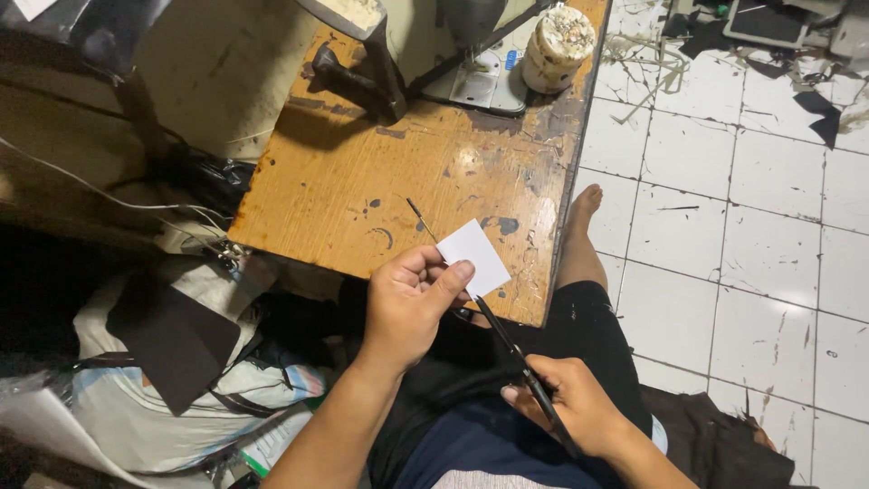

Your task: Crafting leather components by applying glue, folding, cutting with scissors, and measuring with a ruler.

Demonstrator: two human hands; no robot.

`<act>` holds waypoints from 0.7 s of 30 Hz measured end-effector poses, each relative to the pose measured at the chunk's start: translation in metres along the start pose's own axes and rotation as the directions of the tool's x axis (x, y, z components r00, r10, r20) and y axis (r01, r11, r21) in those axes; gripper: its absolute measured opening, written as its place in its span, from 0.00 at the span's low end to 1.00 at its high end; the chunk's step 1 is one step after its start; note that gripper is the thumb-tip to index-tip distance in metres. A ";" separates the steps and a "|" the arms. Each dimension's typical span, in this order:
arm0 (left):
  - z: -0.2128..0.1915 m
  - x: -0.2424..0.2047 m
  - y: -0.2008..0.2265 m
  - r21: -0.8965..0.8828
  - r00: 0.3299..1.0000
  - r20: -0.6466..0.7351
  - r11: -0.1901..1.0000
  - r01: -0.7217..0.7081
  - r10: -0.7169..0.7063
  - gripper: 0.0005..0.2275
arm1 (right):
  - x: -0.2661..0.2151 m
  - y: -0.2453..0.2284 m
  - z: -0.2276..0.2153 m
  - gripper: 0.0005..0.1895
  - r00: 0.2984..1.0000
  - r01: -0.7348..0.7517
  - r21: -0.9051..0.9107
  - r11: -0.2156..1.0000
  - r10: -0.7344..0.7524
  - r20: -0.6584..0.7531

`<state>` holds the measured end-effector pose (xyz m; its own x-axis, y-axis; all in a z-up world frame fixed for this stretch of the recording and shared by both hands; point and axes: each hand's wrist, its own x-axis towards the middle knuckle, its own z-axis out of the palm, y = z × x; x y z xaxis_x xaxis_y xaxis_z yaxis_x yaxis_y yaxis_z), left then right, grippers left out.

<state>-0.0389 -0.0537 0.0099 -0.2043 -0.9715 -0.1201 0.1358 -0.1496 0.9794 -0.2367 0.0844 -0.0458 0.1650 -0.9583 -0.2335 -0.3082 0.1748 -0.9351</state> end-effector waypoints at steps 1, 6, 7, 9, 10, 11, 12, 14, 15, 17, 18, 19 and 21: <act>0.000 0.000 0.001 -0.001 1.000 0.000 1.000 0.003 -0.003 0.06 | 0.000 0.000 0.000 0.23 1.000 -0.003 0.000 1.000 0.003 0.001; -0.002 0.001 0.002 0.017 1.000 0.006 0.999 -0.029 0.029 0.05 | 0.004 0.001 0.003 0.22 0.999 0.011 0.000 1.000 -0.011 -0.032; -0.005 0.000 0.001 0.018 1.000 0.011 1.000 -0.022 0.022 0.05 | 0.006 0.001 0.007 0.22 0.999 0.004 0.004 1.000 -0.004 -0.035; -0.005 0.001 -0.002 -0.016 1.000 -0.005 1.000 0.013 -0.013 0.07 | 0.006 0.002 0.010 0.23 0.990 0.054 -0.131 0.990 -0.070 -0.123; -0.010 -0.001 -0.002 -0.016 1.000 0.014 1.000 0.022 -0.021 0.07 | 0.012 0.001 0.010 0.23 0.988 0.041 -0.128 0.991 -0.059 -0.141; -0.013 -0.001 -0.003 0.033 0.999 -0.031 0.999 0.021 -0.020 0.08 | 0.011 0.001 0.013 0.23 0.980 0.113 -0.195 0.974 -0.142 -0.142; -0.013 0.000 -0.007 0.082 0.997 -0.075 0.996 0.021 -0.015 0.10 | 0.011 0.004 0.013 0.23 0.966 0.180 -0.265 0.947 -0.221 -0.135; -0.024 -0.003 -0.010 0.156 0.994 -0.112 0.987 0.033 -0.015 0.08 | 0.012 -0.006 0.015 0.21 0.959 0.166 -0.280 0.946 -0.221 -0.179; -0.029 0.001 -0.011 0.222 0.977 -0.210 0.975 0.005 0.043 0.05 | 0.015 -0.010 0.012 0.20 0.949 0.216 -0.314 0.925 -0.275 -0.158; -0.050 0.007 -0.016 0.206 0.959 -0.261 0.977 -0.059 0.113 0.07 | 0.016 -0.015 0.010 0.23 0.920 0.179 -0.417 0.891 -0.302 -0.250; -0.062 0.013 -0.016 0.190 0.899 -0.387 0.972 -0.141 0.206 0.08 | 0.019 -0.018 0.006 0.28 0.894 0.191 -0.526 0.829 -0.368 -0.256; -0.068 0.029 -0.019 0.190 0.921 -0.338 0.973 -0.134 0.193 0.08 | 0.023 -0.022 0.003 0.28 0.888 0.148 -0.521 0.841 -0.345 -0.305; -0.081 0.052 -0.008 0.195 0.961 -0.221 0.973 -0.125 0.168 0.09 | 0.037 -0.031 -0.006 0.34 0.778 0.091 -0.567 0.819 -0.414 -0.473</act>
<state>0.0279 -0.1179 -0.0171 0.0410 -0.9991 0.0134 -0.0310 0.0121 0.9994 -0.2270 0.0420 -0.0236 -0.1874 -0.9246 0.3316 -0.7685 -0.0722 -0.6357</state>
